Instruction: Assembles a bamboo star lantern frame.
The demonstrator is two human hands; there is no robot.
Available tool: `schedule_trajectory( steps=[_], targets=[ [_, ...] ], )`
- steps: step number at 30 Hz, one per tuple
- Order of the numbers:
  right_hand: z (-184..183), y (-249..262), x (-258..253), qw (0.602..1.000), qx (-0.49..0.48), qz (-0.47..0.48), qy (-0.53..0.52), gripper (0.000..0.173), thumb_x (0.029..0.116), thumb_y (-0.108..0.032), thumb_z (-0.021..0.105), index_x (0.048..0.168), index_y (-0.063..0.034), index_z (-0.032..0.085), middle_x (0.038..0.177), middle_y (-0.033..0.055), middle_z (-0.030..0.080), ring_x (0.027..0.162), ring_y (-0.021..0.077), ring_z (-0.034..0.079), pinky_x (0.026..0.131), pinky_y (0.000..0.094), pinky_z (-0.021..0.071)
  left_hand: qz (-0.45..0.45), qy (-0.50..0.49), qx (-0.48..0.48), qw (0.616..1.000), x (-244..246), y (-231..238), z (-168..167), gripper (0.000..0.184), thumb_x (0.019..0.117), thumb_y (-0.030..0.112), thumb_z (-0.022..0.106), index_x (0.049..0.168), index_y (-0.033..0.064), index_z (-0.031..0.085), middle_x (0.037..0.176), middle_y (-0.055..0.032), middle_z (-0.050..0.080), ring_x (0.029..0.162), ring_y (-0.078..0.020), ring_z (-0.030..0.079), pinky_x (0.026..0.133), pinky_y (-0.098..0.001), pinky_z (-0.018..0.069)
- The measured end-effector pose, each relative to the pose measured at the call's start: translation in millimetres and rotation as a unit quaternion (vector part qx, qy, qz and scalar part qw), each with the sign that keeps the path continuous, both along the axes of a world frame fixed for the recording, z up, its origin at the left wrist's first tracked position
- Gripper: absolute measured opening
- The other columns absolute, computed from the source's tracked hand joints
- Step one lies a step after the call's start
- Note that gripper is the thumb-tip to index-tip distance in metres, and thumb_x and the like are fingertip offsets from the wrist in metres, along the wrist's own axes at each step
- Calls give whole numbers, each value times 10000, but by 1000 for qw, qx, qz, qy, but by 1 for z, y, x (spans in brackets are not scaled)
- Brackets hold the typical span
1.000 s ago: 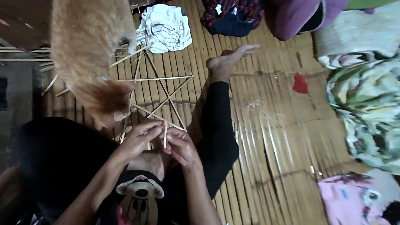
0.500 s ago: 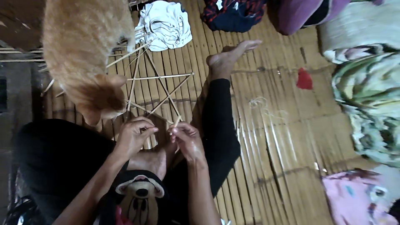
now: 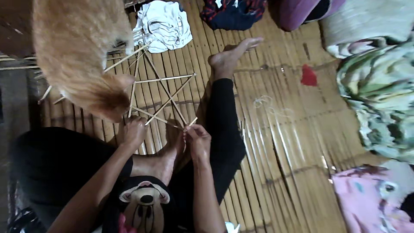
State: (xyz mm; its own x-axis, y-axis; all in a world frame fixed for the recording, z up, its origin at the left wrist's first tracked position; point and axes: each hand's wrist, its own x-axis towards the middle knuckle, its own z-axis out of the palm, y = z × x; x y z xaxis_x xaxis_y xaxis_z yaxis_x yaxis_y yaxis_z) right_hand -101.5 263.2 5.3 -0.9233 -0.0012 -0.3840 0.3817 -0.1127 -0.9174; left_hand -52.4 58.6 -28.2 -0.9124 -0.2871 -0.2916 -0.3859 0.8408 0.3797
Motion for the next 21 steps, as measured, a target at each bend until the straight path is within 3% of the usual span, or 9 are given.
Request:
schedule_trajectory(
  steps=[4,9,14,16,18,21],
  targets=[
    [2,-8,4,996,40,72,-18,60,950,90,607,957,45,646,741,51,658,623,81,639,631,236,578,7,9,19,1000,-3,3,22,120,967,109,689,1006,9,743,1027,-214,714,1049,-433,665,920,-633,486],
    [1,-26,18,987,60,149,-17,35,947,51,643,979,60,654,814,77,674,668,88,647,655,245,575,26,35,45,998,-4,7,62,138,999,129,664,1032,23,746,998,-193,723,952,-408,691,837,-638,520],
    [-8,-38,26,989,71,111,70,54,924,29,678,978,37,675,801,64,684,667,73,645,655,241,570,38,65,54,996,3,8,83,117,975,128,706,1017,29,751,939,-183,715,915,-388,674,848,-649,474],
    [-12,-43,24,994,32,91,44,59,935,59,646,992,41,648,826,75,686,669,84,657,649,244,583,42,51,65,996,2,8,85,136,982,149,704,1044,38,752,956,-169,721,931,-373,670,883,-650,452],
    [-17,-50,22,997,-23,70,-12,62,962,71,605,1008,30,611,841,83,687,661,107,663,631,257,588,44,37,77,995,-2,10,85,150,990,178,698,1058,54,749,960,-140,728,912,-332,684,844,-604,500],
    [-19,-59,14,992,-80,52,-78,139,1014,27,554,1147,22,595,858,77,656,677,123,654,659,272,584,46,35,109,992,-7,16,83,135,989,143,692,1062,43,747,983,-139,731,905,-314,697,832,-568,544]
  ],
)
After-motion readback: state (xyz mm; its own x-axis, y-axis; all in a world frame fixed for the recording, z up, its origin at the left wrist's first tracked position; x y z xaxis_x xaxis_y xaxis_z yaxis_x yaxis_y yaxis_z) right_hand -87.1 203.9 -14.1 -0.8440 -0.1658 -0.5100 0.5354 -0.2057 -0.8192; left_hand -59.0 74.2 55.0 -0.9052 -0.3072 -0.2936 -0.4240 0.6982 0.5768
